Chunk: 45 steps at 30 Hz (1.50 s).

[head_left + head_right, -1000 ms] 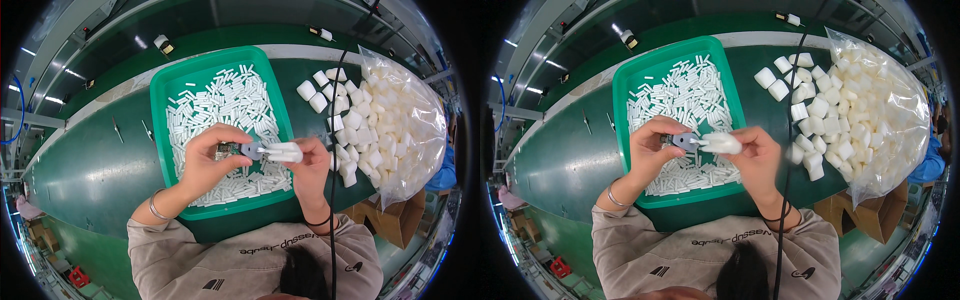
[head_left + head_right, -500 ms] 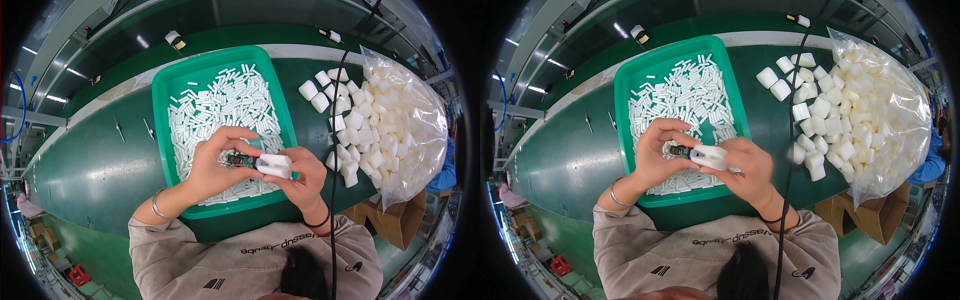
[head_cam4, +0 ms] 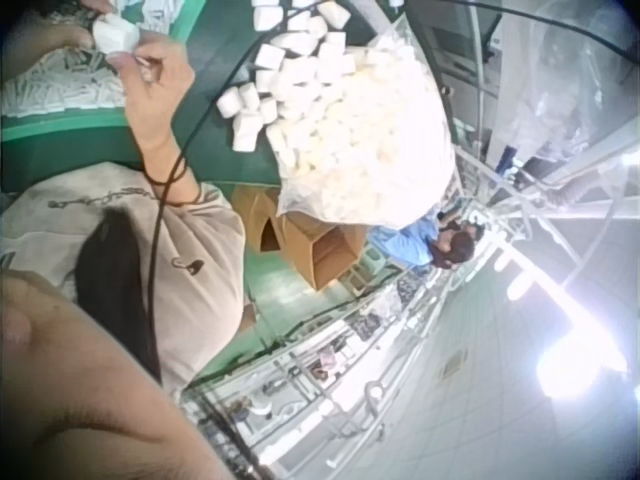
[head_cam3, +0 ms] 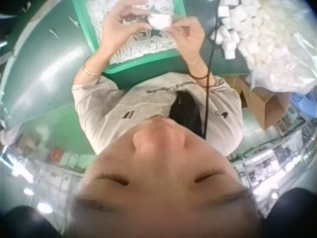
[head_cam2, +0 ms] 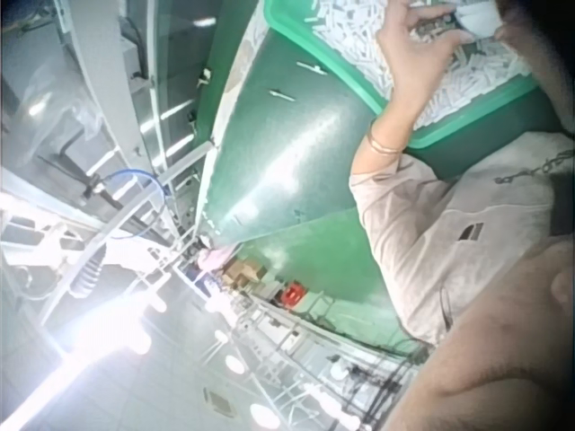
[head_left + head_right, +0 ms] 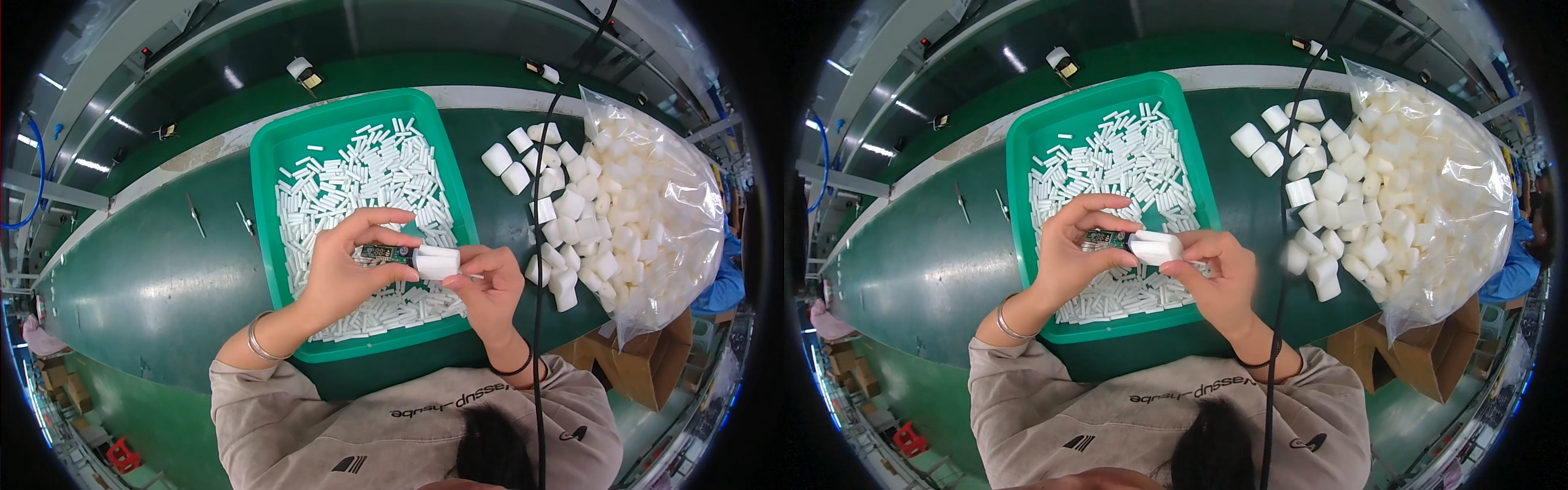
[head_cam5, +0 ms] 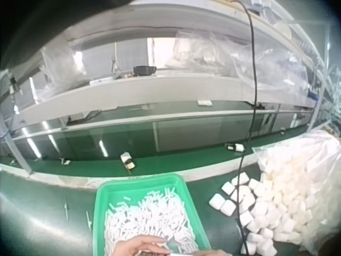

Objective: The person inserts small white components into a black electronic circuit housing and moves completed units along a green conveyor belt. They also handle a large plastic bag of white components and arrange them on the workspace.

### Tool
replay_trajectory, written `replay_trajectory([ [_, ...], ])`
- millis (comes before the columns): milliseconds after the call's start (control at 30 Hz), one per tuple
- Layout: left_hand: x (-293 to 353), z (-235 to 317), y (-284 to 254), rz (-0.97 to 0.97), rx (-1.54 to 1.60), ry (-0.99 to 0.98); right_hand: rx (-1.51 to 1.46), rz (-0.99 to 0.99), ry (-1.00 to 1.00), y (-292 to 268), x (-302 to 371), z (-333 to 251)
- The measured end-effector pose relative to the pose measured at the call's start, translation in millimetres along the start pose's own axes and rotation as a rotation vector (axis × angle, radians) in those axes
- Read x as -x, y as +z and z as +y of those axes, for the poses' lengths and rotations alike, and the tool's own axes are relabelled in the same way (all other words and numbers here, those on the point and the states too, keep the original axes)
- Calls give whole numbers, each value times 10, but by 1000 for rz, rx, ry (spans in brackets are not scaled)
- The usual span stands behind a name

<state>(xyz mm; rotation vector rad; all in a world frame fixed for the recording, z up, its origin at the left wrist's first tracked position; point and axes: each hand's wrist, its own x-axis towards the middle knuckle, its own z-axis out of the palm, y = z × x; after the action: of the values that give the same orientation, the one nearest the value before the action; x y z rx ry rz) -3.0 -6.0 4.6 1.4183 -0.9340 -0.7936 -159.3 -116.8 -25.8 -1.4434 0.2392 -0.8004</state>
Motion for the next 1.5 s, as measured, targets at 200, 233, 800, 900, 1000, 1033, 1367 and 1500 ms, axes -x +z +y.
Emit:
replay_trajectory([
  [200,8,81,-11,19,-62,9,-57,27,94,38,-13,-15],
  [233,17,80,-28,3,-106,18,-90,18,127,31,-13,10],
  [800,-797,-214,-1543,535,-258,78,788,-279,-47,94,-174,-65],
  [900,-949,-702,-2821,921,-189,-153,951,-403,-141,103,-164,0],
  [1000,-1105,-1032,-3415,1074,-200,-196,981,-432,-92,137,-151,13],
  [1033,-1184,-1073,-3449,1116,-185,-157,1007,-435,-91,134,-144,14],
  [1367,-996,-939,-3816,740,-1940,8,974,-443,-56,138,-151,68],
  [1500,-983,-737,-3550,335,-1896,-48,954,-411,-50,148,-218,61],
])
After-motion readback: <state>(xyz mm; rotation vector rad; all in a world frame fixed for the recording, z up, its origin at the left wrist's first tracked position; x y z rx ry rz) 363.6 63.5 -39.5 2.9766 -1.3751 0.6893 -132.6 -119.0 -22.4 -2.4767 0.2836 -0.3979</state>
